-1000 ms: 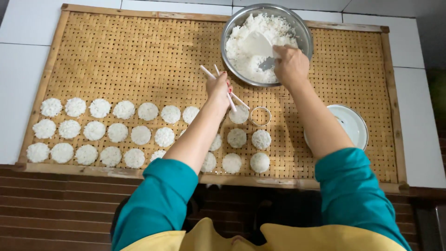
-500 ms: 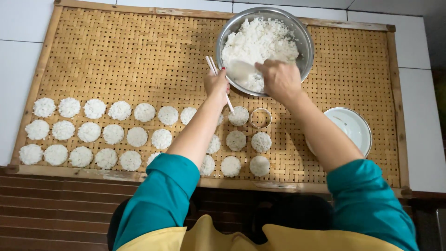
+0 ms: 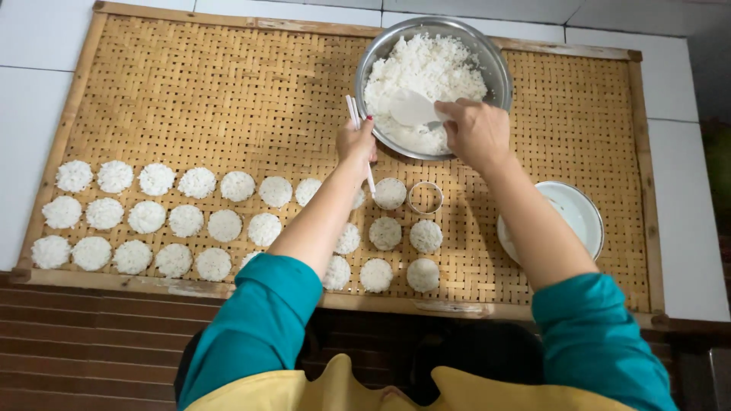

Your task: Making rice cakes by molding rice into circles on a tray and then applying a substance with a stick

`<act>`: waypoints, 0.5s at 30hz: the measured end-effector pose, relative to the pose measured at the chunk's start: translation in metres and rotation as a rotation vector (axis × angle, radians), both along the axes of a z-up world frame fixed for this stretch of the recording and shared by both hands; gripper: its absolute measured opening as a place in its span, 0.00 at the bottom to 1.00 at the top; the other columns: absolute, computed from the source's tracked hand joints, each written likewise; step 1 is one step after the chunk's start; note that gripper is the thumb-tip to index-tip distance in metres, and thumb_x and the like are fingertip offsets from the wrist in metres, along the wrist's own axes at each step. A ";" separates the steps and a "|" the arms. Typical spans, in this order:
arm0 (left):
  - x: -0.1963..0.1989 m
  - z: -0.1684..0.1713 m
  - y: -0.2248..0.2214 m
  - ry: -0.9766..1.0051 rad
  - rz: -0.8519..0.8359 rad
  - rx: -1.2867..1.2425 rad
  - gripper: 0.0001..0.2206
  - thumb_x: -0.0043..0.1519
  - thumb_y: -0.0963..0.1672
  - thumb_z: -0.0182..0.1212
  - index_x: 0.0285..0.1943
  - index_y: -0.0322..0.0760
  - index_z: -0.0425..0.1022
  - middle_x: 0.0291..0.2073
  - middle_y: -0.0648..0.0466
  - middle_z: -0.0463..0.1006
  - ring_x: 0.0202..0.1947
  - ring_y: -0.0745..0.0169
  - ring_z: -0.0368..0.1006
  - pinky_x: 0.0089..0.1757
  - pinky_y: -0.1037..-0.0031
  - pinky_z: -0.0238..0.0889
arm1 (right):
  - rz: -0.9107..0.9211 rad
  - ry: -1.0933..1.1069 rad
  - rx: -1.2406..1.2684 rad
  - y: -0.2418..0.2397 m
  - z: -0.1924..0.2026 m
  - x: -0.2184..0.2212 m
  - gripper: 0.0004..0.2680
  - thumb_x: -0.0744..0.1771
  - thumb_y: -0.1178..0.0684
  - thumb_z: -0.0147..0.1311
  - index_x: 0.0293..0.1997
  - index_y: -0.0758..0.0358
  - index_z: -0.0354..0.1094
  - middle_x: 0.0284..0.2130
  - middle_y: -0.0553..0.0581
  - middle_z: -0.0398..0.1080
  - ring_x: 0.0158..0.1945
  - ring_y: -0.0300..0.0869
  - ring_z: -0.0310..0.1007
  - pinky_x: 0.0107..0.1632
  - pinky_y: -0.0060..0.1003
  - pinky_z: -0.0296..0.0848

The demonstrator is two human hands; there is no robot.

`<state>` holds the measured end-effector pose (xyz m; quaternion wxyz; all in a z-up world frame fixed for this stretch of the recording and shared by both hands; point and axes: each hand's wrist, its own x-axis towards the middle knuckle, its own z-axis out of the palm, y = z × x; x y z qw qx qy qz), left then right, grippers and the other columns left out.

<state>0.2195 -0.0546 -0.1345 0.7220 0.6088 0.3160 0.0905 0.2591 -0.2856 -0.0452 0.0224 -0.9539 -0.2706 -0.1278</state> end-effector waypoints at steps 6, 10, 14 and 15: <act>-0.061 0.014 0.109 0.051 0.099 0.172 0.11 0.58 0.46 0.61 0.43 0.34 0.79 0.16 0.45 0.73 0.14 0.58 0.70 0.16 0.72 0.59 | -0.056 -0.103 0.205 -0.003 0.037 -0.048 0.18 0.65 0.59 0.55 0.62 0.47 0.75 0.41 0.58 0.77 0.37 0.58 0.80 0.37 0.52 0.79; -0.152 0.011 0.262 0.106 0.341 0.236 0.16 0.65 0.48 0.52 0.52 0.31 0.74 0.20 0.51 0.71 0.17 0.67 0.65 0.20 0.73 0.54 | 0.004 -0.098 0.246 -0.007 0.034 -0.070 0.20 0.64 0.63 0.55 0.65 0.57 0.72 0.39 0.65 0.75 0.36 0.64 0.78 0.38 0.57 0.79; -0.241 -0.010 0.352 0.158 0.532 0.304 0.16 0.65 0.47 0.59 0.56 0.33 0.67 0.16 0.54 0.69 0.08 0.63 0.64 0.13 0.70 0.57 | 0.011 -0.092 0.325 0.001 0.027 -0.086 0.20 0.63 0.66 0.57 0.63 0.61 0.73 0.42 0.66 0.75 0.36 0.65 0.78 0.38 0.58 0.79; -0.254 -0.037 0.378 0.156 0.521 0.286 0.14 0.66 0.46 0.58 0.54 0.33 0.64 0.13 0.51 0.68 0.04 0.61 0.62 0.11 0.68 0.55 | -0.003 -0.098 0.325 0.003 0.026 -0.093 0.20 0.63 0.66 0.58 0.62 0.60 0.73 0.42 0.65 0.76 0.36 0.63 0.79 0.38 0.56 0.79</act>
